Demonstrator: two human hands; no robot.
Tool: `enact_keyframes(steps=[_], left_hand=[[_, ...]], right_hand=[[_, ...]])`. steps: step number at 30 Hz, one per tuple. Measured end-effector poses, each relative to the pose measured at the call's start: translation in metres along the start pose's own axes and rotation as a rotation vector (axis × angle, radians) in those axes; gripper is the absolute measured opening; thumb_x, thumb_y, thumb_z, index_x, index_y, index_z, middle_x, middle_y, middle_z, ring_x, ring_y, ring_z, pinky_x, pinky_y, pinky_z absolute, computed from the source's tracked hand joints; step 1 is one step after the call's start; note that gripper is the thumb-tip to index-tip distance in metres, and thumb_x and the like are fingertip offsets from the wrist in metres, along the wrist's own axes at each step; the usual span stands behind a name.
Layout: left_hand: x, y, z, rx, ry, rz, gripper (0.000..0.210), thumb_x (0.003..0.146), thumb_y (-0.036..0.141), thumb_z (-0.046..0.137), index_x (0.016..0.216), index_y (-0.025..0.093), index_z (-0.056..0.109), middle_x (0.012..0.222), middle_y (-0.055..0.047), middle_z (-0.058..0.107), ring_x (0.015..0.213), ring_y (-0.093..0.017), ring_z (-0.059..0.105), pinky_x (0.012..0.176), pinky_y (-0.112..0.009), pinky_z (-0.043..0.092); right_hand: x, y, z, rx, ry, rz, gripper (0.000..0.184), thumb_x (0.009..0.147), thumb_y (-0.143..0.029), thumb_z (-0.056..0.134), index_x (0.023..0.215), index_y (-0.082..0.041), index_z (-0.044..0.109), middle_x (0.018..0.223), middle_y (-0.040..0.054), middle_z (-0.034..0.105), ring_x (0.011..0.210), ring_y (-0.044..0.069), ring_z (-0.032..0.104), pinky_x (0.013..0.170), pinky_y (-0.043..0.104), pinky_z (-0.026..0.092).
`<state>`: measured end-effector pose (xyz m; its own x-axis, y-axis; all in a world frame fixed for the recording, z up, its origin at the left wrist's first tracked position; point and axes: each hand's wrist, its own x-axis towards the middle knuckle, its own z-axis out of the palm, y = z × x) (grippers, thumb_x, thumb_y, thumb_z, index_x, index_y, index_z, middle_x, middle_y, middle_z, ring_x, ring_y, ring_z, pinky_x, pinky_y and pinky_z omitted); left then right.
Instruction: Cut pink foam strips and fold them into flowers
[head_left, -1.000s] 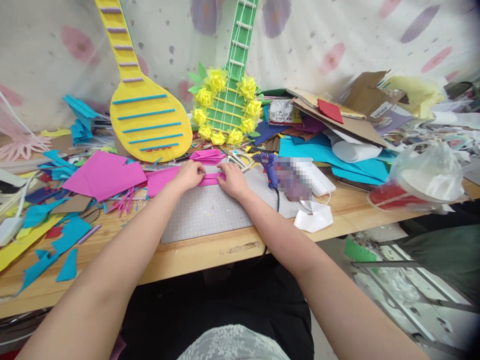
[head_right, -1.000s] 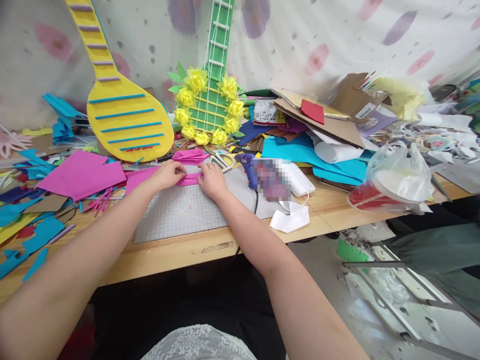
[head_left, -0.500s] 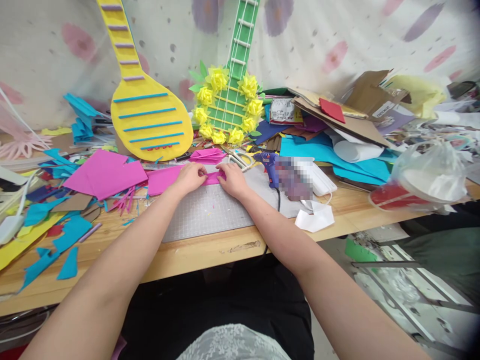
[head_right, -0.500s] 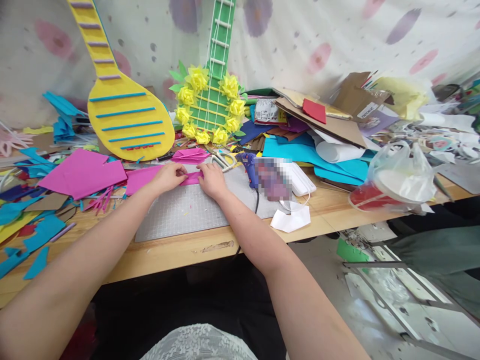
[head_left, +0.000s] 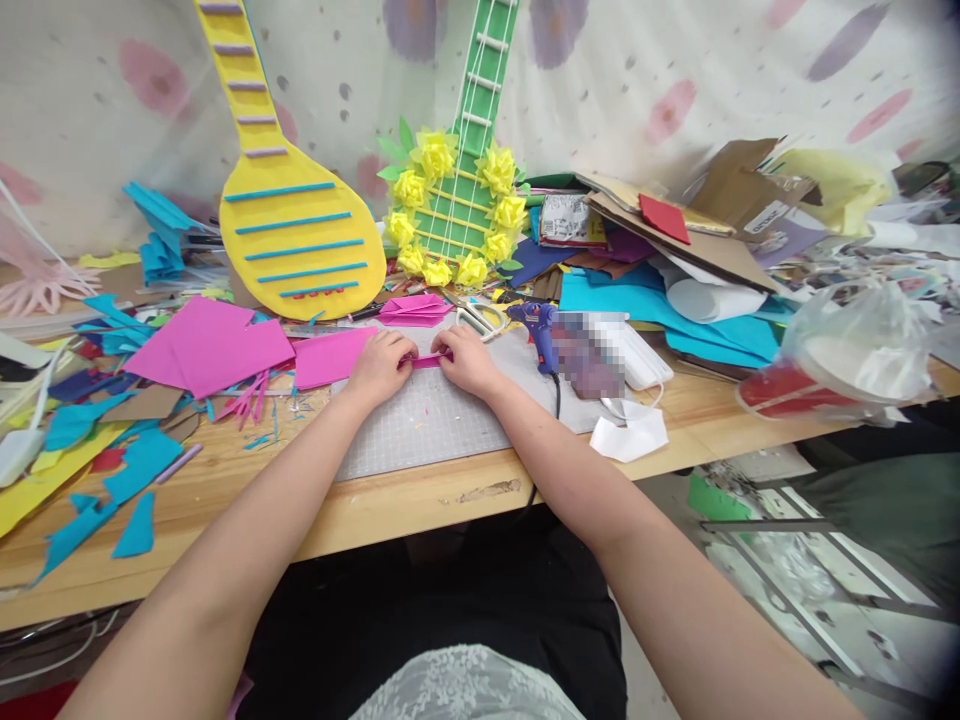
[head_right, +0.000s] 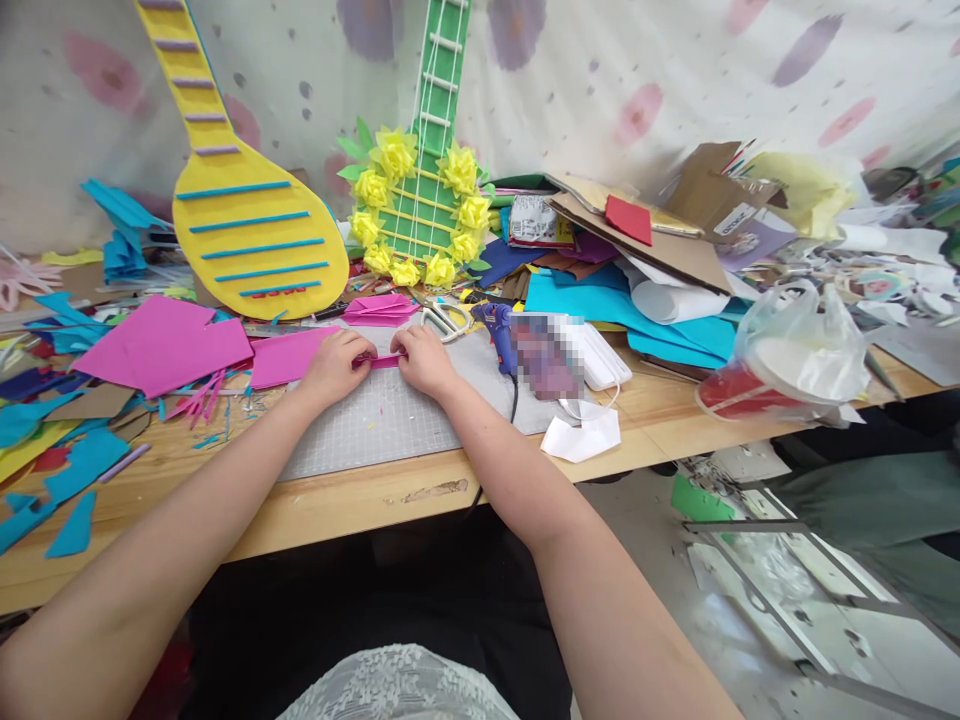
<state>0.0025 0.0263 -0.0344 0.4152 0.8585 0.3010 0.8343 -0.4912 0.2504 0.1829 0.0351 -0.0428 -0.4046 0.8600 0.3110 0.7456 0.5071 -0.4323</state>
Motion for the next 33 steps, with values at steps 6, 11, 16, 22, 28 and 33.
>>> enact_keyframes(steps=[6,11,16,22,28,33], left_hand=[[-0.007,0.000,0.000,-0.023,-0.003,0.034,0.021,0.076,0.012,0.047,0.085,0.020,0.065,0.092,-0.008,0.061,0.094,-0.023,0.052,0.086,-0.039,0.042],[-0.010,0.002,-0.002,-0.004,0.001,0.086,0.023,0.078,0.011,0.045,0.085,0.020,0.064,0.091,-0.009,0.060,0.095,-0.023,0.051,0.087,-0.039,0.041],[-0.013,0.005,-0.004,-0.001,-0.010,0.127,0.016,0.077,0.019,0.050,0.085,0.019,0.063,0.092,-0.008,0.060,0.094,-0.022,0.052,0.088,-0.037,0.041],[-0.011,0.006,0.001,-0.077,0.052,-0.039,0.022,0.085,0.028,0.044,0.092,0.018,0.063,0.094,-0.009,0.061,0.093,-0.022,0.053,0.086,-0.036,0.042],[-0.003,0.004,-0.001,-0.121,-0.015,-0.089,0.015,0.080,0.028,0.053,0.080,0.018,0.065,0.090,-0.008,0.063,0.092,-0.023,0.055,0.088,-0.039,0.042],[0.004,0.016,-0.008,-0.629,-0.019,-0.449,0.012,0.078,0.026,0.058,0.072,0.016,0.059,0.070,-0.002,0.063,0.072,-0.017,0.060,0.074,-0.033,0.049]], right_hand=[[-0.006,0.003,-0.009,-0.009,-0.045,-0.039,0.014,0.075,-0.015,0.052,0.084,-0.018,0.062,0.087,0.0049,0.058,0.089,0.019,0.048,0.085,0.031,0.038],[-0.005,0.004,-0.010,0.001,-0.076,-0.056,0.011,0.077,-0.028,0.059,0.082,-0.019,0.062,0.091,0.0050,0.058,0.091,0.018,0.050,0.087,0.031,0.037],[-0.004,0.006,-0.008,0.013,-0.063,-0.002,0.012,0.082,-0.027,0.055,0.086,-0.017,0.060,0.087,0.0049,0.060,0.088,0.017,0.050,0.083,0.030,0.038],[-0.004,0.006,-0.006,0.122,-0.076,0.011,0.017,0.075,-0.015,0.056,0.091,-0.018,0.058,0.086,0.0026,0.058,0.084,0.016,0.051,0.080,0.028,0.039],[-0.001,0.009,0.000,0.407,-0.017,0.065,0.028,0.069,-0.012,0.056,0.096,-0.019,0.054,0.085,0.0005,0.055,0.081,0.013,0.052,0.077,0.028,0.044],[0.004,0.006,-0.003,0.944,0.176,0.297,0.046,0.066,-0.034,0.069,0.104,-0.023,0.046,0.097,0.0024,0.057,0.082,0.012,0.057,0.076,0.029,0.049]])
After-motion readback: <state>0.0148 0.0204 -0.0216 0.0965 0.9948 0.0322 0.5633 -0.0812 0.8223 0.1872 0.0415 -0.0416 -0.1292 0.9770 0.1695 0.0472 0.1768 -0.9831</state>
